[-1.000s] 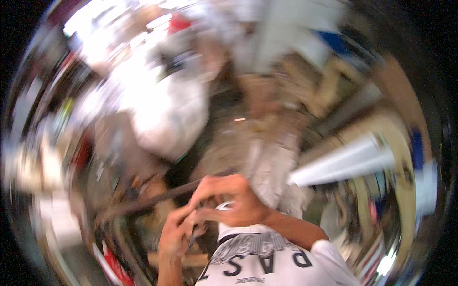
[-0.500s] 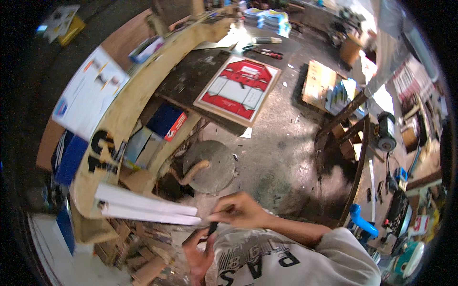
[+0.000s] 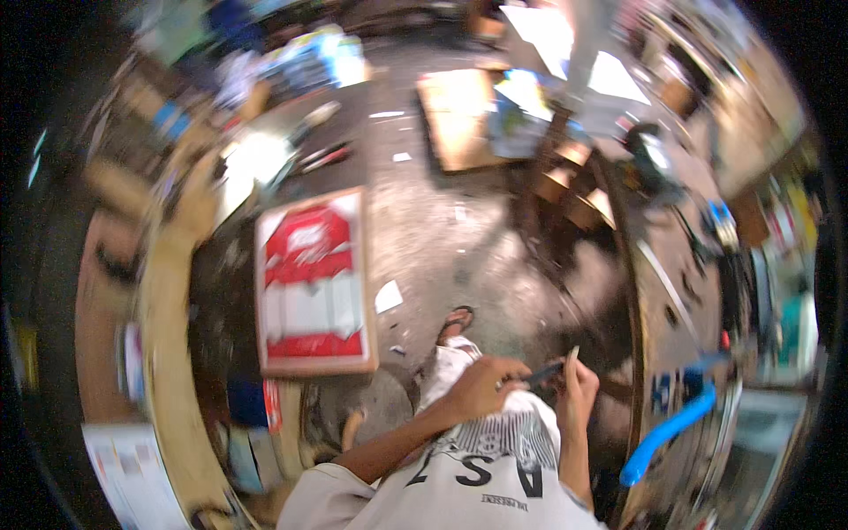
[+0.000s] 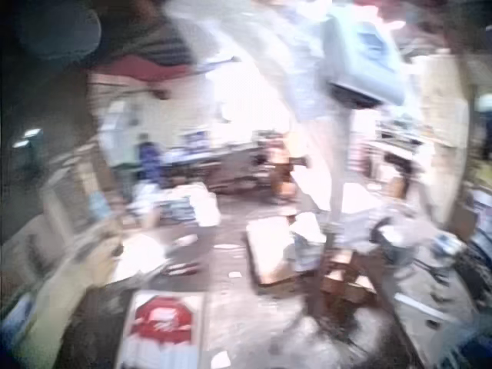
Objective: The person uses a hammer and a wooden block to tap cardboard packaging into a wooden mold, and uses a bench grinder to smooth the edges of metal strips. They then use a hand-lever press to process the metal pieces before checking their fit within the cardboard assembly.
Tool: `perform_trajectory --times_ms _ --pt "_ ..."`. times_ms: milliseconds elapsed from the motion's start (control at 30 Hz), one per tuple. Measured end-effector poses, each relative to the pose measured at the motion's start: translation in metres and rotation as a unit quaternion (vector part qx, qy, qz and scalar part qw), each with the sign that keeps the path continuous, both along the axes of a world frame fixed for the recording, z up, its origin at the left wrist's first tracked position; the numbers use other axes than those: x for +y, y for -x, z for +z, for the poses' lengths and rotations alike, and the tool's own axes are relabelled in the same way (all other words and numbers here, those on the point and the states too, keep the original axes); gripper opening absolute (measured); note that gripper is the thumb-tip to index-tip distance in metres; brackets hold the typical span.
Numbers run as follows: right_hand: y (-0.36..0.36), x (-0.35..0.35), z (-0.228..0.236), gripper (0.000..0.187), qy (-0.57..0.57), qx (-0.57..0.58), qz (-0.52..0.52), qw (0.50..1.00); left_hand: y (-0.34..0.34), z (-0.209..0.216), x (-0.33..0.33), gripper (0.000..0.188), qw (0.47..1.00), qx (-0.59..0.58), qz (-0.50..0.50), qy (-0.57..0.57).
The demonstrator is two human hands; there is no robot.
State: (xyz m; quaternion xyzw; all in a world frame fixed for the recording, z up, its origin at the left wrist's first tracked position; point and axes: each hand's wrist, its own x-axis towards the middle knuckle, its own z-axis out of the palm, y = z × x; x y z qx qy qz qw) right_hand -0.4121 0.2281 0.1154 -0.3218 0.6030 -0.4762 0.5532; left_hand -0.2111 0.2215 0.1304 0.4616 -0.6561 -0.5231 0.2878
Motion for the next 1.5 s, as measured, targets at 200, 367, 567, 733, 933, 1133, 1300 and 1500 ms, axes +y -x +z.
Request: perform_trajectory --times_ms 200,367,567,733,933,1133,1300,1500 --pt "0.08 -0.011 -0.078 0.064 -0.24 -0.029 -0.103 0.965 0.007 0.032 -0.182 0.021 0.998 0.006 0.005 -0.067" --pt "0.148 0.089 -0.029 0.078 -0.041 -0.239 -0.473 0.847 0.106 0.051 -0.294 0.024 0.983 0.062 -0.164 -0.053" --pt "0.144 0.04 0.069 0.082 -0.218 0.048 -0.45 0.865 0.29 0.061 -0.317 0.031 0.918 0.129 -0.323 -0.193" --pt "0.154 0.008 0.093 0.101 -0.381 0.147 -0.346 0.845 0.409 0.037 -0.322 0.03 0.896 0.046 -0.433 -0.082" --pt "0.149 0.02 0.077 0.086 -0.37 0.165 -0.36 0.84 0.606 -0.004 -0.321 0.023 0.851 0.089 -0.498 0.143" --pt "0.15 0.016 0.081 0.068 -0.487 0.136 -0.33 0.798 0.696 -0.034 -0.287 0.02 0.758 0.136 -0.584 0.258" --pt "0.196 0.007 0.085 0.061 -0.446 -0.006 -0.47 0.762 0.715 -0.039 -0.282 0.021 0.735 0.119 -0.616 0.256" --pt "0.22 -0.001 0.067 0.066 -0.479 -0.083 -0.501 0.716 0.731 -0.043 -0.278 0.023 0.727 0.087 -0.632 0.254"
